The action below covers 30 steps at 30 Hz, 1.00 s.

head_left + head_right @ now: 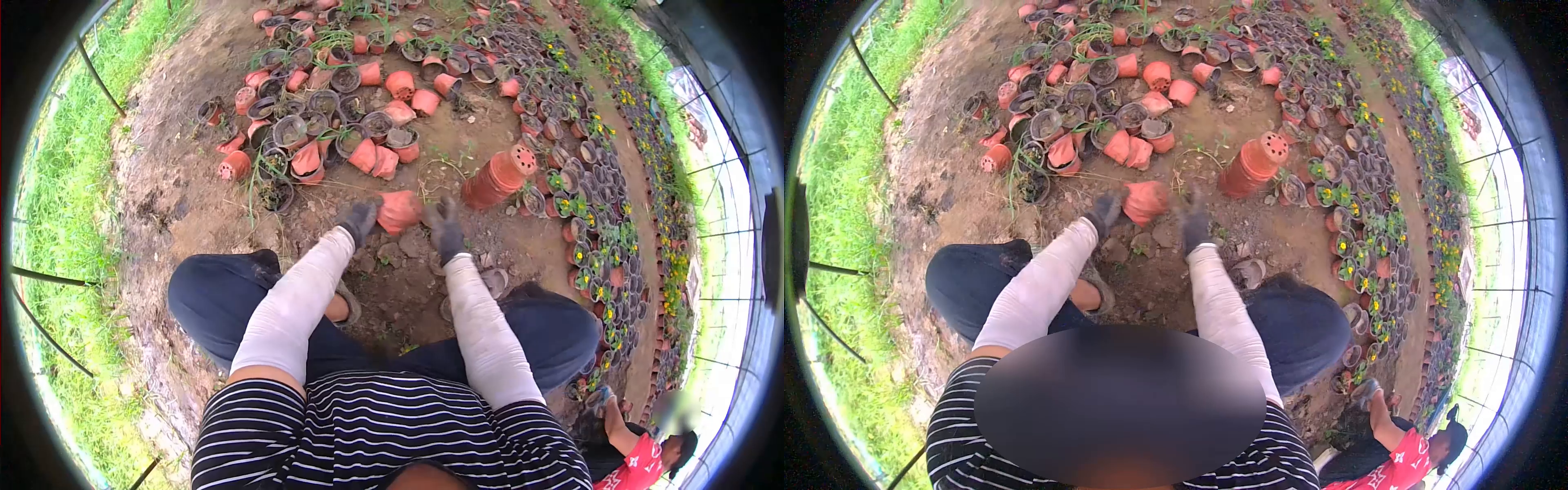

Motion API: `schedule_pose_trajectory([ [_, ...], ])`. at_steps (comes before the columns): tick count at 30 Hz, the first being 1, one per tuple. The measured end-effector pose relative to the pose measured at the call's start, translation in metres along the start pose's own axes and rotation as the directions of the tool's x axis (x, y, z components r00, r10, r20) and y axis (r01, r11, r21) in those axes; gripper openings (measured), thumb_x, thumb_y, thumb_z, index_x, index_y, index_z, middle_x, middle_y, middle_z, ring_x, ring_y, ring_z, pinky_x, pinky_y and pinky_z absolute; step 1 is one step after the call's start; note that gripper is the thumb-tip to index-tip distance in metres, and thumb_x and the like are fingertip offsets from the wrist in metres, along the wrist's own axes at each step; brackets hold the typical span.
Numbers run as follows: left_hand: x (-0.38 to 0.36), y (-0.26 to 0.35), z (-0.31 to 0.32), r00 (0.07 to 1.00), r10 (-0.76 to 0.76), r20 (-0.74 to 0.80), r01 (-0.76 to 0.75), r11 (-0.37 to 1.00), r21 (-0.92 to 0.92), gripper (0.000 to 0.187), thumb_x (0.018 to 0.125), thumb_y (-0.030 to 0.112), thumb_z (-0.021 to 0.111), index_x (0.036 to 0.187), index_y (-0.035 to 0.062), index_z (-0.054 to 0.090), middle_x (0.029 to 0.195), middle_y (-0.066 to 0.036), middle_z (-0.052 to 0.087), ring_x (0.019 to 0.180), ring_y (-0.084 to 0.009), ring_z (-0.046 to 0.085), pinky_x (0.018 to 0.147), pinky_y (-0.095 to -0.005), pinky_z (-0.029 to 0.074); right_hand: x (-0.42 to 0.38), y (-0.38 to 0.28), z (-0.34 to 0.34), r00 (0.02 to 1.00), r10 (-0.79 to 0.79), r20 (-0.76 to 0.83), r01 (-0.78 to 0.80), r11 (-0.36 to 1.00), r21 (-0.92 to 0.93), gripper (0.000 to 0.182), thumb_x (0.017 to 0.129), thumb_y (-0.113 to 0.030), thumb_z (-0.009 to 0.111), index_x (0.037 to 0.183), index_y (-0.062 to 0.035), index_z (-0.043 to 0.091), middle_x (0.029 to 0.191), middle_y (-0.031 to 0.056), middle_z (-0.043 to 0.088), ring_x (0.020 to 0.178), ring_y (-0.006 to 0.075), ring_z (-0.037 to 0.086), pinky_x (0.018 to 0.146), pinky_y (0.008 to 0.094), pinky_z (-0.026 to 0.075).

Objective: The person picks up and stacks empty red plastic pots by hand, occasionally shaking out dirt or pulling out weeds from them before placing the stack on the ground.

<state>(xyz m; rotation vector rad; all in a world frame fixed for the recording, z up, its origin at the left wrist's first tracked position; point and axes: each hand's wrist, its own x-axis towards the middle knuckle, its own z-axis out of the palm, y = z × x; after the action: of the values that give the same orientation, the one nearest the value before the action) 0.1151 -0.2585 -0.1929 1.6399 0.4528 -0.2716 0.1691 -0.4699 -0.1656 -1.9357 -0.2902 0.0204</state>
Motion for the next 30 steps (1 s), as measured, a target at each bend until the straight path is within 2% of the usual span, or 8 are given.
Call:
schedule_pose_trajectory([
  [2, -0.024, 0.022, 0.034, 0.989, -0.102, 0.107, 0.148, 0.674, -0.724, 0.035, 0.089, 0.036, 0.045, 0.107, 0.0087, 0.054, 0.094, -0.01, 0.062, 0.079, -0.0204, 0.061, 0.062, -0.0334, 0.051, -0.013, -0.049, 0.008, 0.998, -0.012, 0.064, 0.02, 0.993, -0.115, 0.052, 0.082, -0.031, 0.061, 0.121, 0.0005, 0.046, 0.117, 0.0151, 0.054, 0.104, 0.0253, 0.053, 0.091, 0.0336, 0.039],
  [9, -0.061, 0.03, 0.046, 0.985, -0.126, 0.121, 0.174, 0.673, -0.719, 0.039, 0.089, 0.045, 0.044, 0.107, 0.0128, 0.054, 0.093, -0.005, 0.061, 0.073, -0.0193, 0.061, 0.066, -0.0346, 0.052, -0.016, -0.047, 0.006, 0.984, 0.117, 0.135, -0.138, 0.977, 0.161, 0.053, 0.075, -0.028, 0.068, 0.115, -0.0001, 0.049, 0.103, 0.0162, 0.058, 0.095, 0.0263, 0.056, 0.083, 0.035, 0.043],
  [13, -0.074, 0.033, 0.048, 0.959, -0.28, 0.038, 0.245, 0.755, -0.608, 0.048, 0.09, 0.047, 0.039, 0.115, 0.0079, 0.052, 0.102, -0.013, 0.06, 0.087, -0.0224, 0.059, 0.081, -0.0351, 0.045, -0.019, -0.086, -0.01, 0.995, -0.099, 0.001, 0.098, 0.985, -0.142, 0.049, 0.071, -0.028, 0.071, 0.106, -0.0001, 0.051, 0.097, 0.0164, 0.058, 0.091, 0.0283, 0.056, 0.079, 0.0361, 0.044],
  [16, -0.044, 0.002, 0.038, 0.959, -0.258, -0.121, 0.267, 0.962, 0.065, 0.051, 0.09, 0.046, 0.037, 0.114, 0.0036, 0.054, 0.103, -0.014, 0.06, 0.089, -0.024, 0.057, 0.084, -0.0342, 0.041, -0.007, -0.103, -0.02, 0.969, -0.234, -0.082, 0.227, 0.97, -0.082, 0.047, 0.07, -0.028, 0.072, 0.102, -0.0006, 0.052, 0.094, 0.0176, 0.057, 0.088, 0.0309, 0.056, 0.078, 0.0379, 0.044],
  [20, -0.002, -0.03, 0.026, 0.976, 0.193, -0.099, -0.168, 0.962, 0.213, 0.048, 0.089, 0.044, 0.04, 0.109, 0.0036, 0.057, 0.101, -0.015, 0.061, 0.092, -0.0277, 0.056, 0.083, -0.0381, 0.04, 0.026, -0.104, -0.066, 0.93, -0.367, 0.01, 0.348, 0.871, -0.346, 0.048, 0.069, -0.032, 0.073, 0.101, -0.003, 0.051, 0.094, 0.0165, 0.057, 0.088, 0.0309, 0.056, 0.077, 0.0374, 0.044],
  [22, -0.015, 0.031, -0.009, 0.887, 0.41, 0.213, -0.417, 0.514, 0.749, 0.05, 0.091, 0.042, 0.028, 0.102, 0.0028, 0.058, 0.099, -0.023, 0.06, 0.093, -0.0342, 0.058, 0.076, -0.0449, 0.042, 0.039, -0.135, -0.096, 0.922, -0.382, -0.065, 0.322, 0.848, -0.422, 0.048, 0.068, -0.032, 0.075, 0.1, -0.0036, 0.052, 0.095, 0.0135, 0.058, 0.088, 0.0272, 0.057, 0.077, 0.0358, 0.045],
  [24, 0.003, 0.078, -0.04, 0.989, 0.114, 0.095, -0.146, 0.867, 0.476, 0.043, 0.091, 0.037, 0.034, 0.09, 0.0018, 0.058, 0.089, -0.022, 0.061, 0.083, -0.0357, 0.059, 0.071, -0.0466, 0.042, 0.067, -0.147, -0.125, 0.863, -0.448, -0.235, 0.345, 0.861, -0.375, 0.047, 0.068, -0.031, 0.073, 0.1, -0.002, 0.054, 0.094, 0.0157, 0.057, 0.087, 0.0301, 0.056, 0.078, 0.0376, 0.044],
  [30, -0.029, 0.228, -0.116, 0.872, 0.489, -0.034, -0.326, 0.631, 0.704, 0.041, 0.085, 0.036, 0.054, 0.112, 0.0047, 0.056, 0.097, -0.013, 0.063, 0.086, -0.0248, 0.059, 0.078, -0.0338, 0.045, 0.127, -0.134, -0.178, 0.815, -0.517, -0.259, 0.379, 0.816, -0.437, 0.047, 0.065, -0.023, 0.076, 0.101, -0.0033, 0.054, 0.097, 0.0141, 0.056, 0.09, 0.0273, 0.056, 0.08, 0.0359, 0.044],
])
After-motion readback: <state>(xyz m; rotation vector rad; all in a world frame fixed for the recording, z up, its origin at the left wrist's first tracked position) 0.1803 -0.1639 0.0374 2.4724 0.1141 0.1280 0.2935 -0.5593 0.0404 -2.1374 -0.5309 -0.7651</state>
